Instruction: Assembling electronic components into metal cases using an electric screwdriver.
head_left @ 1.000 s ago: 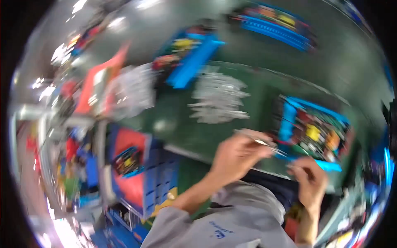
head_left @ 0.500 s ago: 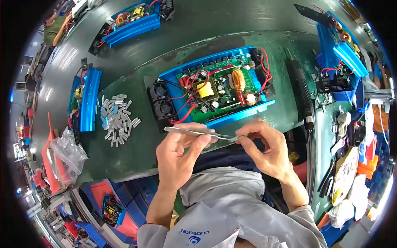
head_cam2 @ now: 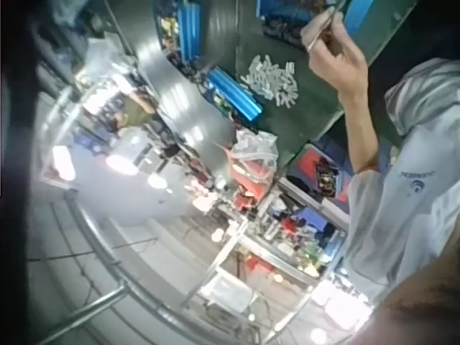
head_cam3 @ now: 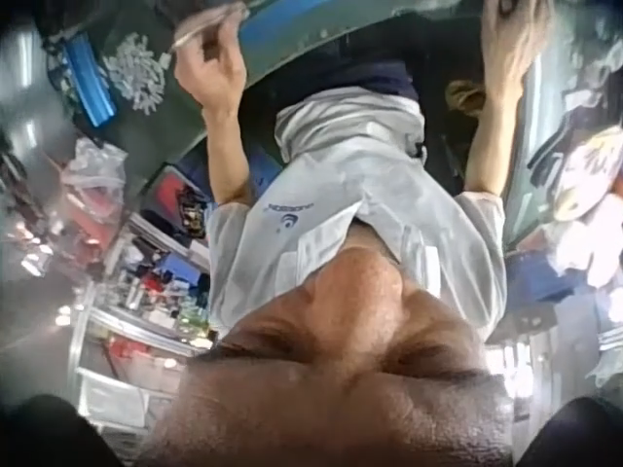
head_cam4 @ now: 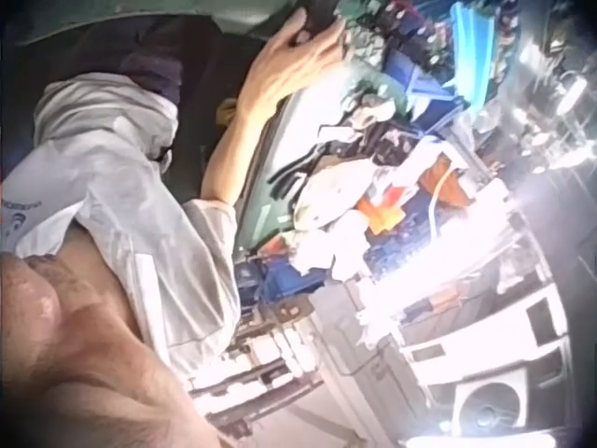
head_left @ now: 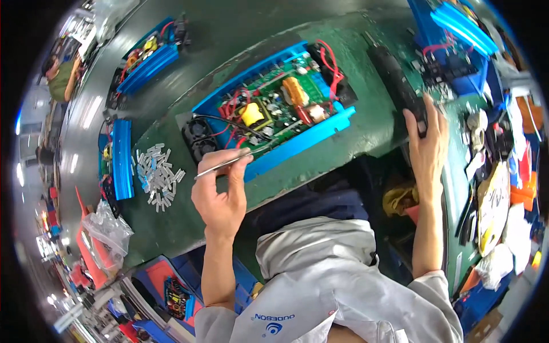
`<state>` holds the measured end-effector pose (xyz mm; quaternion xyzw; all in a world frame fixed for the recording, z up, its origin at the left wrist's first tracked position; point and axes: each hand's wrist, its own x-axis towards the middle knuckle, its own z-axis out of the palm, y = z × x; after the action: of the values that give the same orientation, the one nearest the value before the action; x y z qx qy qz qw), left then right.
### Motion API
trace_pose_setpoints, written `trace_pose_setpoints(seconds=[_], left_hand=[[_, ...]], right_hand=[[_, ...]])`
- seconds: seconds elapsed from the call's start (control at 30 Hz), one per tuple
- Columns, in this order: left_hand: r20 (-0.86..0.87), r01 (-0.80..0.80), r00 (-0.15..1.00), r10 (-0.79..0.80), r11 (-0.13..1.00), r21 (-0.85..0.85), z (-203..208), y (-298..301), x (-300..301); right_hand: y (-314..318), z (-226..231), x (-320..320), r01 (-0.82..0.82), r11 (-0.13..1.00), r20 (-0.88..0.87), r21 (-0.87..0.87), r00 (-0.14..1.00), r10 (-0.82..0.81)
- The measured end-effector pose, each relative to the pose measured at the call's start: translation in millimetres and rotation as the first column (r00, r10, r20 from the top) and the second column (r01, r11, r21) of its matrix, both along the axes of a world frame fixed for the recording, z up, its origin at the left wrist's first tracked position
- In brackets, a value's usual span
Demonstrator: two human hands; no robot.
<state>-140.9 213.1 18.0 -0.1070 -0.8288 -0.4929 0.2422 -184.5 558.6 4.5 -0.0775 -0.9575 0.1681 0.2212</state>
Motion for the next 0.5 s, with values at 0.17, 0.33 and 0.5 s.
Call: trace_pose_setpoints(seconds=[0.17,0.33,0.5], left_hand=[[-0.062,-0.013,0.998,0.001,0.981,-0.195,-9.1,2.4,-9.6],[-0.027,-0.009,1.0,0.003,0.979,-0.206,-6.0,18.2,-18.0],[0.03,-0.044,0.998,0.053,0.97,-0.239,-4.6,25.5,-17.0]], right_hand=[[-16.8,1.6,42.7,-0.09,0.992,-0.014,-0.09,0.996,0.09],[-35.5,-14.9,137.0,0.318,0.327,0.415,-0.89,0.861,0.294],[-65.7,-26.4,169.4,0.181,0.203,0.267,-0.962,0.776,0.572]])
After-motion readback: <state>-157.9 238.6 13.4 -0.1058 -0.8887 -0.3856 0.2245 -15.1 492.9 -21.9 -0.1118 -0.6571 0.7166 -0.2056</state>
